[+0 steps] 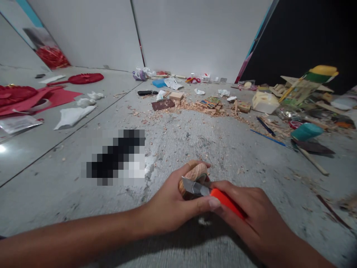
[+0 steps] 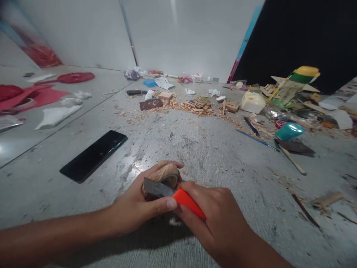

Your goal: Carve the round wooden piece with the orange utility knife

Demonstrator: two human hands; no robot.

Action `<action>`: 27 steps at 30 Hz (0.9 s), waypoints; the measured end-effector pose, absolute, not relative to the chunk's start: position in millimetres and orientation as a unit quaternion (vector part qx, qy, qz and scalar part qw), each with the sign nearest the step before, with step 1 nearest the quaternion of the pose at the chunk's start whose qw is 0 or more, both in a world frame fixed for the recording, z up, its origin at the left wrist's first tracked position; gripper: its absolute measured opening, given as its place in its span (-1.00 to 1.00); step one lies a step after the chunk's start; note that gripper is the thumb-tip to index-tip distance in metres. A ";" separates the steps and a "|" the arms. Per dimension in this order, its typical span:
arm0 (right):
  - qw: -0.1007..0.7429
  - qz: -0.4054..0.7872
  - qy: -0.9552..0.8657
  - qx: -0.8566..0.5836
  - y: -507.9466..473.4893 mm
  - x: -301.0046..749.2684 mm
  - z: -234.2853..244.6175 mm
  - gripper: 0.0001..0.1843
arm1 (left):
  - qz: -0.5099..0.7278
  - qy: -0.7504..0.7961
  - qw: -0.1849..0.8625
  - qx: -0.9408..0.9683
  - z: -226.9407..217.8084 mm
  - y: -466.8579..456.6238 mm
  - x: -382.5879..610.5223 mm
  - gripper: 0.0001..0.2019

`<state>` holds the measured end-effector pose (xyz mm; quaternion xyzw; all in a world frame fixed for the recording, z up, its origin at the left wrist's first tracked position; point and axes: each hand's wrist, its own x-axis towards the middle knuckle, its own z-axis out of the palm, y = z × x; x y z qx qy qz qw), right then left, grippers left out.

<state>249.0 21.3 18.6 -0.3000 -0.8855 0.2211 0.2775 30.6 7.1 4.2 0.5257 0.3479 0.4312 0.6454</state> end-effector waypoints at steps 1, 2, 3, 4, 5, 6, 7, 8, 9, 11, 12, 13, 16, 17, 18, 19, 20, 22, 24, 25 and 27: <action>0.284 0.209 -0.887 -0.297 21.2 249.7 18.1 -0.72 | 0.430 0.356 0.637 0.531 4.7 7.2 30.8 -0.47; 0.292 0.193 -0.889 -0.295 21.0 250.6 17.3 -0.73 | 0.431 0.365 0.626 0.537 5.5 7.5 31.1 -0.49; 0.300 0.175 -0.891 -0.293 20.8 251.6 16.1 -0.76 | 0.434 0.375 0.613 0.543 6.4 7.7 31.7 -0.52; 0.308 0.157 -0.892 -0.292 20.4 252.4 14.8 -0.78 | 0.438 0.385 0.598 0.550 7.4 7.7 32.5 -0.56; 0.313 0.139 -0.892 -0.294 19.8 253.2 13.5 -0.80 | 0.441 0.394 0.583 0.557 8.2 7.5 33.5 -0.58; 0.315 0.122 -0.893 -0.298 18.9 253.9 12.2 -0.81 | 0.444 0.400 0.572 0.561 8.8 7.1 34.7 -0.59; 0.318 0.104 -0.891 -0.306 18.0 254.5 11.3 -0.81 | 0.448 0.406 0.568 0.558 9.3 6.2 35.8 -0.59; 0.323 0.086 -0.889 -0.313 16.9 255.1 10.6 -0.80 | 0.454 0.410 0.567 0.552 9.5 5.1 36.9 -0.58; 0.328 0.067 -0.886 -0.321 15.8 255.7 10.4 -0.78 | 0.461 0.415 0.567 0.542 9.5 3.7 37.7 -0.57; 0.339 0.029 -0.878 -0.337 14.1 256.8 11.3 -0.74 | 0.482 0.420 0.570 0.516 9.0 0.8 38.0 -0.56; 0.344 0.017 -0.874 -0.343 13.7 257.3 12.2 -0.72 | 0.491 0.412 0.575 0.508 8.5 -0.5 37.5 -0.56; 0.347 0.016 -0.871 -0.347 13.4 257.7 13.3 -0.72 | 0.498 0.396 0.584 0.504 7.7 -1.4 36.7 -0.55; 0.347 0.073 -0.873 -0.336 13.7 258.0 16.0 -0.75 | 0.502 0.326 0.626 0.500 4.9 -1.7 32.9 -0.43; 0.344 0.099 -0.875 -0.327 13.9 257.7 16.4 -0.76 | 0.502 0.311 0.633 0.500 3.9 -1.0 31.6 -0.39; 0.337 0.124 -0.877 -0.318 13.9 257.2 16.6 -0.76 | 0.501 0.305 0.636 0.501 3.0 0.0 30.6 -0.36; 0.330 0.145 -0.879 -0.311 13.9 256.5 16.6 -0.76 | 0.498 0.305 0.637 0.502 2.2 1.0 29.7 -0.33; 0.324 0.161 -0.881 -0.305 13.8 255.6 16.4 -0.75 | 0.492 0.310 0.637 0.506 1.4 2.0 29.1 -0.32; 0.316 0.178 -0.882 -0.301 13.5 253.4 16.2 -0.75 | 0.473 0.322 0.637 0.517 0.4 3.4 28.8 -0.32; 0.317 0.179 -0.880 -0.304 13.6 251.6 16.1 -0.75 | 0.459 0.335 0.630 0.530 0.8 4.1 29.6 -0.35; 0.323 0.174 -0.878 -0.306 13.8 251.0 15.9 -0.76 | 0.456 0.341 0.623 0.536 1.7 4.2 30.3 -0.38; 0.334 0.164 -0.876 -0.307 13.9 250.7 15.0 -0.79 | 0.456 0.353 0.609 0.544 4.9 4.1 32.0 -0.46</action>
